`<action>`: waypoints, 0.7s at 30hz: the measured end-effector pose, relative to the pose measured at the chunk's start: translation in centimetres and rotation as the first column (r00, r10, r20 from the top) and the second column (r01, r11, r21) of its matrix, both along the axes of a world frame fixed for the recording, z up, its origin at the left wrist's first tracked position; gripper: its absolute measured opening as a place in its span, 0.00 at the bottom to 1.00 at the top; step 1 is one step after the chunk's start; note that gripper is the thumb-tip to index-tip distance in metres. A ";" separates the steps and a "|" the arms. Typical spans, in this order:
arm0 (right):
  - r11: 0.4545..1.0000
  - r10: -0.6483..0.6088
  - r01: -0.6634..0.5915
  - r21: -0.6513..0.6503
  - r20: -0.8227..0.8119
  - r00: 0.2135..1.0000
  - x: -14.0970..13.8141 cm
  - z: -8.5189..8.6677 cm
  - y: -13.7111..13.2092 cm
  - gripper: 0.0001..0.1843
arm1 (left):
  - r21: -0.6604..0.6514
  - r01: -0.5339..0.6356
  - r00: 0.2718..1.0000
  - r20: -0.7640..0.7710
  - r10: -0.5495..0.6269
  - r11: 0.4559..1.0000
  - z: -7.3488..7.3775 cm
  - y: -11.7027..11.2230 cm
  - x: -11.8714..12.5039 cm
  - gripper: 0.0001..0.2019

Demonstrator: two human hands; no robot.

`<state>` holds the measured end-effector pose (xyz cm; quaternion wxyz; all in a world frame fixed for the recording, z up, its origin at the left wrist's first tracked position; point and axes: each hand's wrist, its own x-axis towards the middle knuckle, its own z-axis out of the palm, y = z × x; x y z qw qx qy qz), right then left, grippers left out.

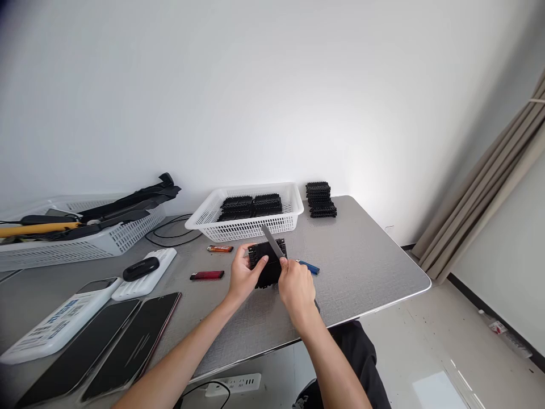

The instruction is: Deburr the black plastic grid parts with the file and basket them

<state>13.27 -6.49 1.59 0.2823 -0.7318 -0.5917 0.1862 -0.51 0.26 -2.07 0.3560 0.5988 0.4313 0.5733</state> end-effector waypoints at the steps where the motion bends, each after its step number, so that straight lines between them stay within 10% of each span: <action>1: 1.000 -0.003 0.003 -0.003 -0.007 1.000 0.1 0.0 0.0 0.26 | -0.002 -0.003 1.000 -0.001 0.003 1.000 0.0 0.0 0.0 0.22; 21: 0.991 0.070 -0.054 0.122 -0.130 0.989 1.2 -1.0 0.7 0.26 | 0.003 -0.025 1.000 -0.013 0.025 1.000 0.5 0.0 -0.2 0.23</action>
